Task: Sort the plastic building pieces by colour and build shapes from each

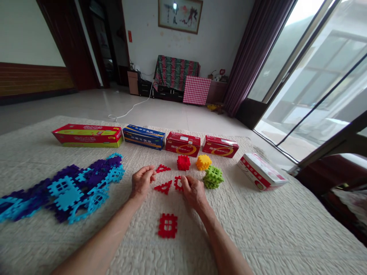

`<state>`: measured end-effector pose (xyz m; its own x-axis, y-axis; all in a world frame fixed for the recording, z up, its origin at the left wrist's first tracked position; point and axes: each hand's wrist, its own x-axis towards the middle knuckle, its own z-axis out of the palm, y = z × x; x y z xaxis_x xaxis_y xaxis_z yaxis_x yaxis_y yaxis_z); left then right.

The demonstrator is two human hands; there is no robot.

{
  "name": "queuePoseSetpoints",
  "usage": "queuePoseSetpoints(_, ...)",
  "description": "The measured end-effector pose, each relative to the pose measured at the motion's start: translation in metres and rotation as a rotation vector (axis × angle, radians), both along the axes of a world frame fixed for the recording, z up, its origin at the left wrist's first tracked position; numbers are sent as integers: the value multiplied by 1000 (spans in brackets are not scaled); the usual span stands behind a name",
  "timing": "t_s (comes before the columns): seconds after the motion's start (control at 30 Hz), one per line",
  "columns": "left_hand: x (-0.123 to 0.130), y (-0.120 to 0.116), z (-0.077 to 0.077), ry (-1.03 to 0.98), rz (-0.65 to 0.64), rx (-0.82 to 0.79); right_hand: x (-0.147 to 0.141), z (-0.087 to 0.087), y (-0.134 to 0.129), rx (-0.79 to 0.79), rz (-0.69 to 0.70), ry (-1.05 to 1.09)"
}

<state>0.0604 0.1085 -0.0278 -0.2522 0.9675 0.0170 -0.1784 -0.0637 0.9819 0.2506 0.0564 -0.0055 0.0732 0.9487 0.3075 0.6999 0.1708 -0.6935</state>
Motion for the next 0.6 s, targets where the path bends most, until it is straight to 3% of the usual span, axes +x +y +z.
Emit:
queuePoseSetpoints(0.33,0,0,-2,28,-8,6,7,2,-2,-4,-164,-313)
queuePoseSetpoints(0.43,-1,0,-3,39,-9,10,10,3,-4,-6,-105,-330)
queuePoseSetpoints(0.6,0,1,-5,28,-11,6,15,6,-6,13,105,-369)
